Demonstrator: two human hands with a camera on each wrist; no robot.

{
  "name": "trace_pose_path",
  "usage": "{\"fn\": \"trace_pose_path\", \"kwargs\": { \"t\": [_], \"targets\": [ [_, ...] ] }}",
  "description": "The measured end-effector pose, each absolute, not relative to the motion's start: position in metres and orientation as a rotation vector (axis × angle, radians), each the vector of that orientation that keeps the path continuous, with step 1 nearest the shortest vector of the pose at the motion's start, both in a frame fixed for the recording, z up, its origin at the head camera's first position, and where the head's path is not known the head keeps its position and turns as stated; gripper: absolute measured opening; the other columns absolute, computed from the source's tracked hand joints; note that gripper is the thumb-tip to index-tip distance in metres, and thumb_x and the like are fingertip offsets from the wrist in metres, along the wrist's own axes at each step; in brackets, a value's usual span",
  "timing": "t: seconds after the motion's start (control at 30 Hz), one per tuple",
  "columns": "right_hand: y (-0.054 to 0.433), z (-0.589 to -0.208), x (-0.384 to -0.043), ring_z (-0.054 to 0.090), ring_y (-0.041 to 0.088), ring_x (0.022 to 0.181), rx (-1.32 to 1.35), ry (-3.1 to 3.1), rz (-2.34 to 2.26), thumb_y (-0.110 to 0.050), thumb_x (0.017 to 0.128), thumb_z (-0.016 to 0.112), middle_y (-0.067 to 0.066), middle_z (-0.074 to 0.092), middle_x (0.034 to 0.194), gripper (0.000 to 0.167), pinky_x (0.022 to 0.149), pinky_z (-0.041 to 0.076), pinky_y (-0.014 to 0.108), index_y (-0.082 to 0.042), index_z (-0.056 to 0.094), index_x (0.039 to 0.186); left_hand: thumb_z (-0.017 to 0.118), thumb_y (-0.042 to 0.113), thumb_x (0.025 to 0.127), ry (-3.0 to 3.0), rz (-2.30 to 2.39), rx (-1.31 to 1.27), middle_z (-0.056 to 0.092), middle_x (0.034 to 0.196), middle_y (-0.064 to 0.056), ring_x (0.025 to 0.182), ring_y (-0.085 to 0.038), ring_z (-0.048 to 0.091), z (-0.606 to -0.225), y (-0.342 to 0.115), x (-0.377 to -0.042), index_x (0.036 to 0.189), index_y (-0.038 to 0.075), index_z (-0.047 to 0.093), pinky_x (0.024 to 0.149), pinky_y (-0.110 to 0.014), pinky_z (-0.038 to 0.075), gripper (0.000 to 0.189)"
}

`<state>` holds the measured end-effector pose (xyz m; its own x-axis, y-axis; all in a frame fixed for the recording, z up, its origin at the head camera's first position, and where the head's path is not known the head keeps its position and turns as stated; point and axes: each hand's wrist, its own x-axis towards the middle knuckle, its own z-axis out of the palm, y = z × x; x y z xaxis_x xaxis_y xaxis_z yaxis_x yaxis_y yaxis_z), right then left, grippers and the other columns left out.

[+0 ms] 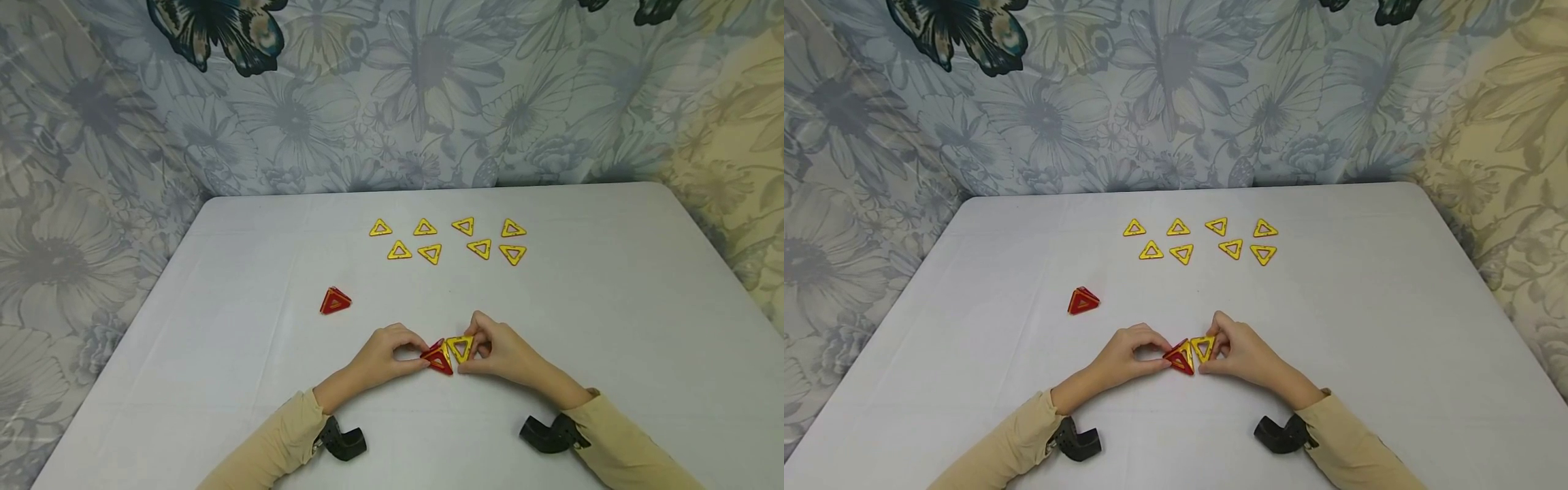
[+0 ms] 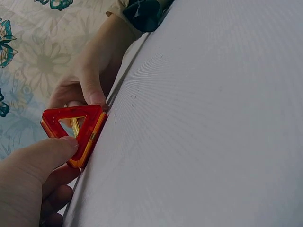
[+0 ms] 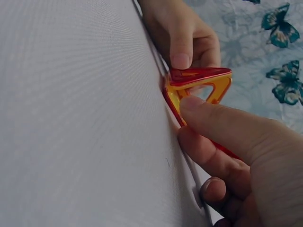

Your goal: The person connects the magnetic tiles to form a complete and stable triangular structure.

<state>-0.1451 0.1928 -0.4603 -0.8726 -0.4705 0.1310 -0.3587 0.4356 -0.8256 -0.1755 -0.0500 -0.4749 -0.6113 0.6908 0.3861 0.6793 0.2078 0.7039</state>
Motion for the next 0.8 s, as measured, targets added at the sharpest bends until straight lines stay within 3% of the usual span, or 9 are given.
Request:
{"fn": "trace_pose_path", "kwargs": {
  "t": [0.8],
  "targets": [
    [0.1935,-0.4642,-0.1458,0.041,0.002,0.054,-0.919,2.491,-1.488,-0.006,0.071,0.075,-0.012,0.057,0.064,0.034,0.047,0.035,0.02,-0.008,0.045,0.088,0.073,0.014,0.075,2.434,1.407,1.378,0.063,0.085,0.003,0.082,-0.006,0.053,-0.4756,-0.0498,-0.1754,0.088,0.008,0.067,0.072,-0.019,0.042,0.015]
  ]
}}
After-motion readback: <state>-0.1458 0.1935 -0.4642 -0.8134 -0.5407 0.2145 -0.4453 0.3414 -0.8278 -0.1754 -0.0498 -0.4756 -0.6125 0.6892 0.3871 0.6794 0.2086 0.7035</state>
